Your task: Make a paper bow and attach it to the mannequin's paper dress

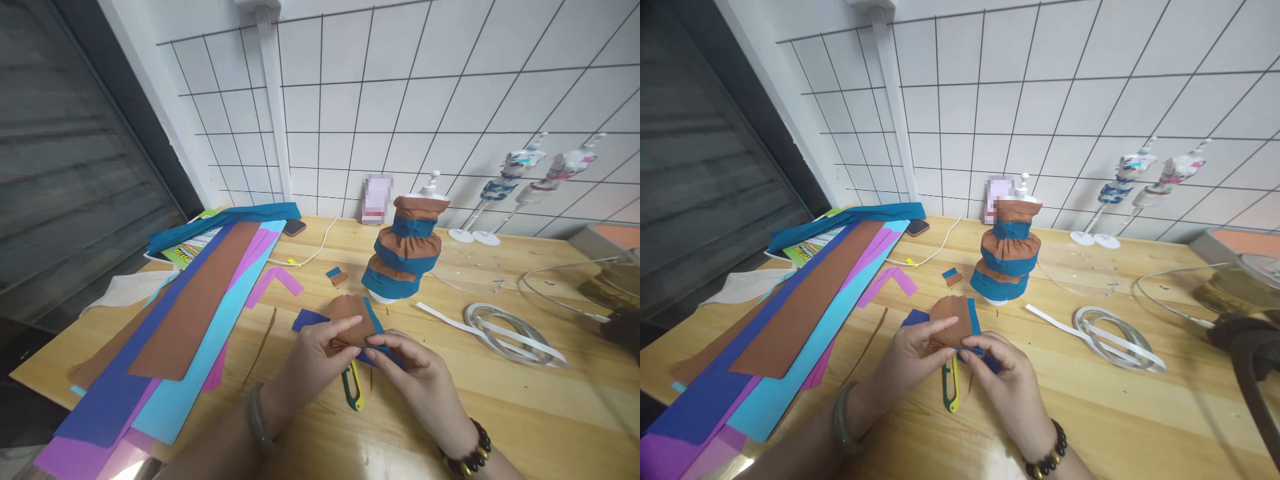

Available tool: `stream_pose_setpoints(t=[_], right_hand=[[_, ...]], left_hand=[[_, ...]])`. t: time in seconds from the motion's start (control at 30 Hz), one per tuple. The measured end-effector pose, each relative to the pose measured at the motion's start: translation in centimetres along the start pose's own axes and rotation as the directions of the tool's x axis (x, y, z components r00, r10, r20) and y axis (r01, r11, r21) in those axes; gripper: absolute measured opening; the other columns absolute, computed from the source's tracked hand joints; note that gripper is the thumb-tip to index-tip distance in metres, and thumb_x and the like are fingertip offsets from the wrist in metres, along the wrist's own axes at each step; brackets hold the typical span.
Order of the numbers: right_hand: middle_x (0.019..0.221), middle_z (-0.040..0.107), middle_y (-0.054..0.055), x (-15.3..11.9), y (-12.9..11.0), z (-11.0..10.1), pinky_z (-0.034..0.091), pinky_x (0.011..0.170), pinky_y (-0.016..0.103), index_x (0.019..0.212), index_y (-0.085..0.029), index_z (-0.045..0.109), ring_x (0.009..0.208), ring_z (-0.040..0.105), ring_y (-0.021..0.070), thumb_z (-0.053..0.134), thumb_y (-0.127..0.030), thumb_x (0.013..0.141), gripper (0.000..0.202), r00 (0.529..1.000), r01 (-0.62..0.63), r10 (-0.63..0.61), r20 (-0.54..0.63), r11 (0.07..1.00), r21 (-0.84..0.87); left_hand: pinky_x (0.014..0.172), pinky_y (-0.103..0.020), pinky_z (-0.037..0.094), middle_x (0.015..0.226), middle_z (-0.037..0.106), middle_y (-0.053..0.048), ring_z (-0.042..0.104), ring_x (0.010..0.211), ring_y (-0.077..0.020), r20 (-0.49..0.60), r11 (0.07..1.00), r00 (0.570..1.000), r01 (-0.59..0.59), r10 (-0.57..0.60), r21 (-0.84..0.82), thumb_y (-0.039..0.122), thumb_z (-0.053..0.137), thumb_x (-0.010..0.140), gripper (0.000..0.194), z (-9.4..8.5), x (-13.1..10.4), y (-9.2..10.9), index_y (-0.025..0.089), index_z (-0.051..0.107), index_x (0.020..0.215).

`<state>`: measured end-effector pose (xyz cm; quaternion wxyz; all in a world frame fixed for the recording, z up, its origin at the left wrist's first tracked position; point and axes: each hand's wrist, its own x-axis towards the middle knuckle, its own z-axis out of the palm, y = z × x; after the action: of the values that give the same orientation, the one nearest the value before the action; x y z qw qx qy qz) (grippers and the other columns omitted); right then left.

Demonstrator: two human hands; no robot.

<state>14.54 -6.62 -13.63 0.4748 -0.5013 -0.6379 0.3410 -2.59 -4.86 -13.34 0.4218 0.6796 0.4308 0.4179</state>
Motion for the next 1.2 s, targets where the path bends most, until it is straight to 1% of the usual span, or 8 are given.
stream_pose_setpoints(t=[0.1, 0.17, 0.33, 0.5, 0.8, 0.97, 1.1, 1.2], right_hand=[[0.081, 0.073, 0.006, 0.2, -0.4, 0.0, 0.056, 0.067, 0.031, 0.081, -0.022, 0.071, 0.074, 0.067, 0.0203, 0.068, -0.026, 0.071, 0.012, 0.998, 0.048, -0.049, -0.027, 0.999, -0.025], [0.081, 0.073, 0.006, 0.2, -0.7, -0.1, 0.056, 0.067, 0.031, 0.082, -0.023, 0.072, 0.073, 0.068, 0.0202, 0.068, -0.026, 0.070, 0.012, 0.997, 0.066, -0.067, -0.038, 0.997, -0.034], [0.081, 0.074, 0.005, 0.3, -0.7, -0.1, 0.057, 0.066, 0.031, 0.083, -0.025, 0.073, 0.072, 0.068, 0.0206, 0.068, -0.026, 0.070, 0.014, 0.995, 0.093, -0.095, -0.041, 0.994, -0.048], [0.083, 0.073, 0.004, 0.2, -0.2, -0.2, 0.055, 0.067, 0.030, 0.091, -0.028, 0.072, 0.073, 0.067, 0.0192, 0.066, -0.022, 0.073, 0.020, 0.991, 0.134, -0.135, -0.008, 0.990, -0.048], [0.071, 0.063, 0.002, 0.2, -0.2, -0.1, 0.050, 0.055, 0.025, 0.092, -0.030, 0.073, 0.064, 0.061, 0.0154, 0.063, -0.019, 0.076, 0.022, 0.985, 0.173, -0.173, 0.014, 0.984, -0.030], [0.074, 0.063, 0.003, 0.2, 0.0, -0.2, 0.050, 0.057, 0.025, 0.090, -0.028, 0.073, 0.067, 0.061, 0.0153, 0.062, -0.018, 0.077, 0.019, 0.985, 0.169, -0.167, 0.034, 0.985, -0.034], [0.075, 0.064, 0.004, 0.3, 0.3, -0.4, 0.051, 0.058, 0.026, 0.085, -0.026, 0.073, 0.068, 0.062, 0.0160, 0.063, -0.021, 0.077, 0.014, 0.987, 0.161, -0.161, 0.019, 0.986, -0.037], [0.075, 0.065, 0.004, 0.4, 0.4, -0.5, 0.052, 0.060, 0.025, 0.084, -0.025, 0.073, 0.069, 0.062, 0.0161, 0.063, -0.022, 0.077, 0.014, 0.987, 0.161, -0.160, 0.026, 0.986, -0.033]], left_hand=[[0.063, -0.022, 0.049, 0.077, 0.068, -0.003, 0.061, 0.068, -0.0132, -0.032, 0.990, 0.997, -0.059, 0.063, 0.129, 0.014, 0.063, 0.070, 0.032, -0.2, 0.0, 0.2, 0.021, 0.068, 0.101], [0.060, -0.021, 0.048, 0.071, 0.066, -0.003, 0.060, 0.065, -0.0129, -0.034, 0.984, 0.996, -0.071, 0.078, 0.163, 0.014, 0.064, 0.071, 0.028, -0.3, 0.0, 0.1, 0.021, 0.070, 0.097], [0.062, -0.021, 0.046, 0.073, 0.065, -0.002, 0.059, 0.068, -0.0131, 0.000, 0.987, 0.997, -0.074, 0.074, 0.145, 0.015, 0.061, 0.074, 0.024, -0.4, -0.1, -0.2, 0.023, 0.070, 0.095], [0.064, -0.021, 0.046, 0.077, 0.066, -0.002, 0.059, 0.071, -0.0133, 0.010, 0.988, 0.997, -0.076, 0.076, 0.135, 0.012, 0.060, 0.074, 0.022, -0.4, 0.2, 0.4, 0.022, 0.071, 0.091], [0.062, -0.023, 0.047, 0.069, 0.064, -0.004, 0.058, 0.066, -0.0138, -0.046, 0.977, 0.988, -0.137, 0.146, 0.161, 0.015, 0.063, 0.072, 0.013, -0.4, 0.4, 0.4, 0.019, 0.072, 0.080], [0.055, -0.022, 0.045, 0.061, 0.060, -0.003, 0.056, 0.060, -0.0135, -0.061, 0.971, 0.986, -0.142, 0.156, 0.192, 0.016, 0.064, 0.072, 0.008, -0.5, 0.4, 0.7, 0.016, 0.072, 0.074], [0.060, -0.023, 0.046, 0.065, 0.065, -0.003, 0.059, 0.063, -0.0136, -0.082, 0.978, 0.987, -0.119, 0.135, 0.174, 0.013, 0.066, 0.069, 0.007, -0.6, 0.5, 0.8, 0.016, 0.070, 0.074], [0.061, -0.023, 0.047, 0.065, 0.067, -0.004, 0.060, 0.063, -0.0135, -0.102, 0.976, 0.981, -0.145, 0.163, 0.164, 0.012, 0.068, 0.067, 0.005, -0.7, 0.5, 0.6, 0.015, 0.069, 0.071]])
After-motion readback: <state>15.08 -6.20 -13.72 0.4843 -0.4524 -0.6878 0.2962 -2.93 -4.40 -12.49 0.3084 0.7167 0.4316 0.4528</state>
